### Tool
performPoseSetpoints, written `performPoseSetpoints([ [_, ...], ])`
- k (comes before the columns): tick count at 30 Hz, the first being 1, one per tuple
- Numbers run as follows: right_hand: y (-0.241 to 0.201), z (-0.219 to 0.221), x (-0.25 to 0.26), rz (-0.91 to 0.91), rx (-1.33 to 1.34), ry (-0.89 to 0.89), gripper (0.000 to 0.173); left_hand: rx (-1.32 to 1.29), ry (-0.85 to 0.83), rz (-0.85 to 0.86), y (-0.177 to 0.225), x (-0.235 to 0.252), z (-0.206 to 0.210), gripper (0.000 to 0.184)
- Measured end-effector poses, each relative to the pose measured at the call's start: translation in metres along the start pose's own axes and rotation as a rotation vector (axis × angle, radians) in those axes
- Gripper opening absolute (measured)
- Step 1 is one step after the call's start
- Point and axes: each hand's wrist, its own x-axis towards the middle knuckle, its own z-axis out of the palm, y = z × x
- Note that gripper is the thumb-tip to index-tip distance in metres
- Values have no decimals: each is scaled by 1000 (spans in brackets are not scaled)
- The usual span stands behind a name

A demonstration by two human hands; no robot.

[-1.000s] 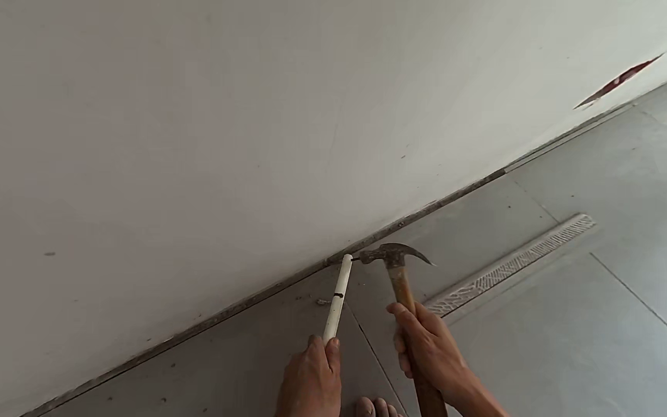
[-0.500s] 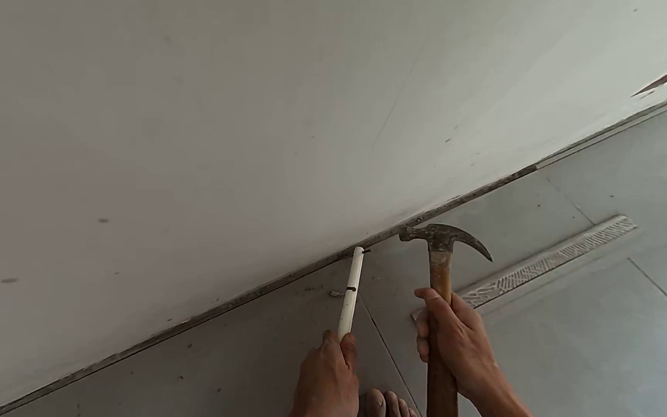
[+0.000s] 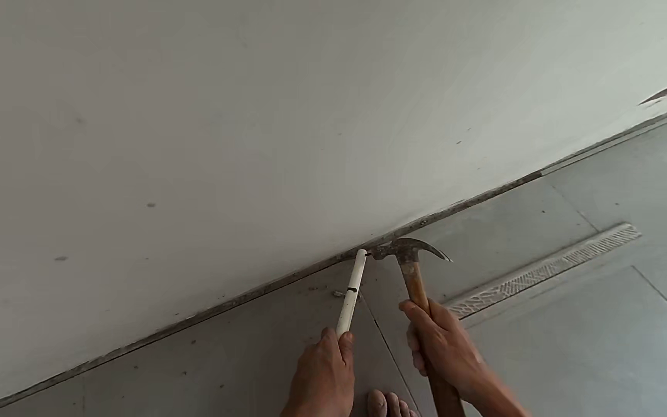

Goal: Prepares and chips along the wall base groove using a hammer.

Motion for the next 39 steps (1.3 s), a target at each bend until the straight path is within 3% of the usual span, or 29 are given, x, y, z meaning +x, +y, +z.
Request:
performPoseSetpoints([
  [5,0,1,-1,-96,32,88,32,5,-12,-11,-3,1,-2,54],
  [9,-6,-6,3,22,-25,-40,33,-8,-5,-4,2,0,0,53],
  [13,-6,2,4,-66,29,95,31,-57,-6,-14,3,-1,-1,53],
  [17,-12,-7,8,57,4,-28,32,-64,-4,-23,13,-3,0,52],
  [21,-12,-3,7,-50,49,96,31,-92,-8,-32,13,-3,1,52],
  [26,-20,-13,13,76,-28,-69,32,-130,-17,-43,20,-3,5,50],
  [30,-15,-1,12,-12,64,51,32,-223,-25,-45,19,-3,10,48],
  [33,-10,-3,12,72,67,-45,32,-229,-18,-53,22,-3,12,49],
  [39,-7,3,9,-11,145,50,32,-227,-13,-57,21,-4,14,50],
])
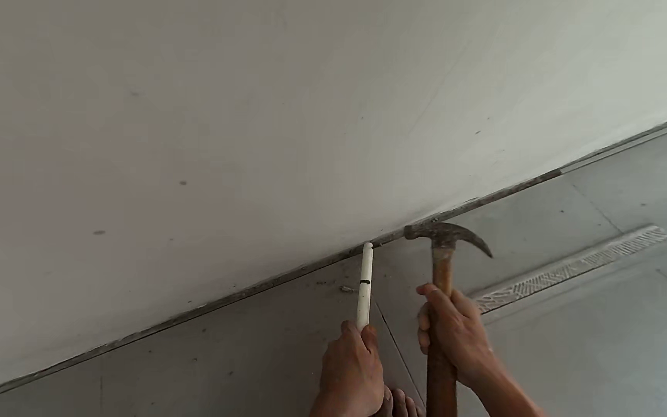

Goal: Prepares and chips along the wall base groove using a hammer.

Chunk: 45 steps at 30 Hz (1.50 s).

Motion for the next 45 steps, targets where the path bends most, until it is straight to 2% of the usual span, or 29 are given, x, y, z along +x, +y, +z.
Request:
performPoseSetpoints([
  [3,-8,-11,1,114,-88,-119,33,17,1,-1,4,-1,5,49],
  [8,-8,0,0,43,15,22,32,4,-5,2,-1,-1,5,50],
  [11,-6,-8,3,165,-72,-122,33,-29,6,-18,-1,0,9,49],
  [16,0,2,-1,56,30,12,32,-84,1,-16,-10,2,6,48],
  [20,1,-1,1,112,-41,-137,34,-161,-6,6,-17,5,5,49],
  [24,4,11,0,-6,29,2,34,-190,-27,13,-25,6,-1,49],
  [25,5,16,-1,2,37,3,33,-193,-31,6,-25,6,0,49],
  [28,3,8,-1,133,-55,-145,33,-178,-16,0,-27,5,3,48],
  [32,3,0,-6,25,12,-65,35,-156,42,-4,-43,-5,3,49],
  [37,0,-5,-10,-42,116,3,35,-238,-74,119,-46,3,0,46],
  [41,0,-3,-13,-94,78,16,34,-443,-170,95,-45,17,-5,44],
  [45,7,7,-11,-72,-10,-12,33,-371,-156,85,-47,16,-8,45],
])
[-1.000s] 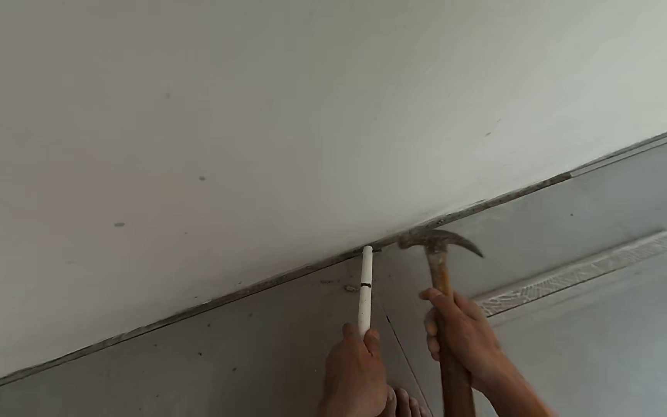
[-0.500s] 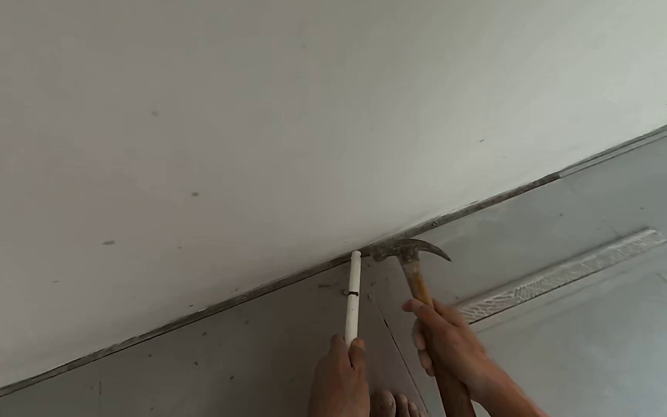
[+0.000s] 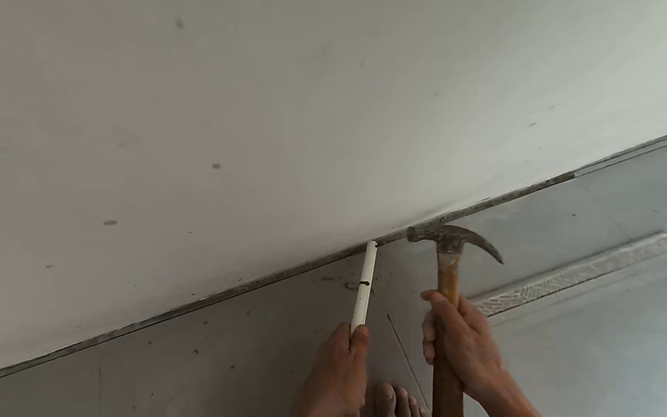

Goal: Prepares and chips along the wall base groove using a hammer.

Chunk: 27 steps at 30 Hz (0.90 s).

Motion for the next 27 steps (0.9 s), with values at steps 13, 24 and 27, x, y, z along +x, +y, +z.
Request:
performPoseSetpoints([
  [13,2,0,2,46,-136,-43,34,81,-1,40,-5,0,-7,45],
  [24,5,11,-3,31,-240,-64,34,-76,-67,78,-27,9,-25,41],
  [27,4,13,-10,-83,-237,16,37,-82,-97,87,-30,10,-33,41],
])
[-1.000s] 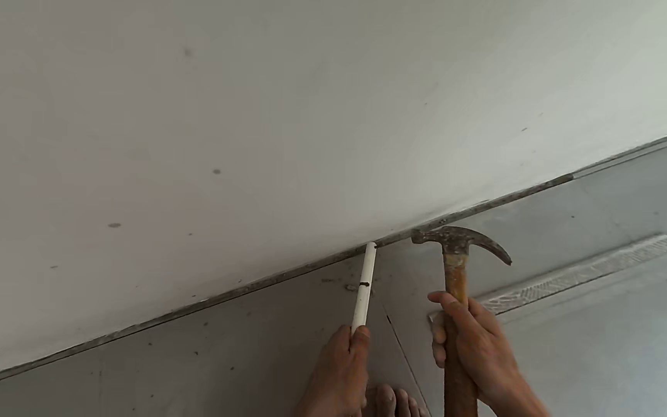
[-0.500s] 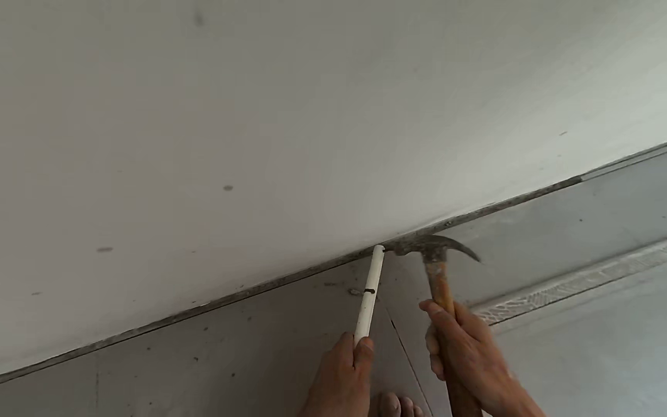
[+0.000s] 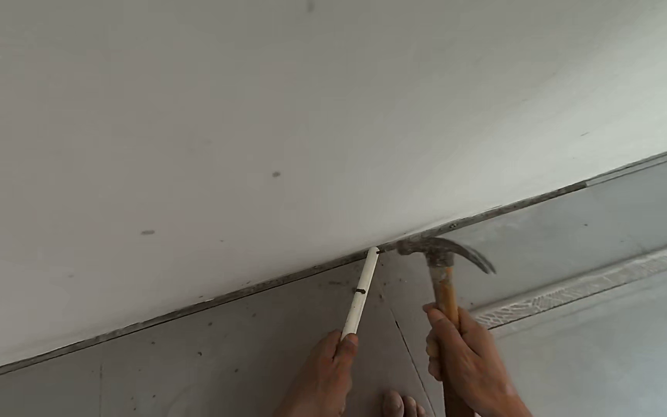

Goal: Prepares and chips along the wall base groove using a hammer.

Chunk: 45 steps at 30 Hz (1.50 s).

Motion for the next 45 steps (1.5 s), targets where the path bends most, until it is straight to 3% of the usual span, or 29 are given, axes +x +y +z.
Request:
performPoseSetpoints([
  [3,1,13,-5,-55,-19,62,35,11,-19,-12,-1,-1,-4,43],
  [6,-2,2,0,83,-114,-63,33,0,-23,-17,0,-1,-4,42],
  [11,-7,7,-6,-63,-7,102,32,12,-14,-26,2,-3,-4,43],
  [15,-12,-10,5,153,-6,-107,33,12,12,-20,5,-2,5,41],
  [20,-19,-3,0,-68,61,110,31,42,43,-28,5,-1,9,43],
  [24,-13,-13,7,177,4,-124,33,74,68,-27,8,0,18,42],
  [29,-16,-11,3,-17,127,101,32,88,93,-28,4,3,21,43],
  [34,-9,-18,14,231,101,-152,33,125,130,-30,11,2,33,45],
  [39,-10,-7,8,45,212,79,34,104,160,-66,14,1,40,46],
  [43,-7,-13,14,229,158,-170,35,100,185,-49,13,2,43,45],
  [45,-8,-19,14,176,154,-131,37,144,203,-49,14,1,40,47],
])
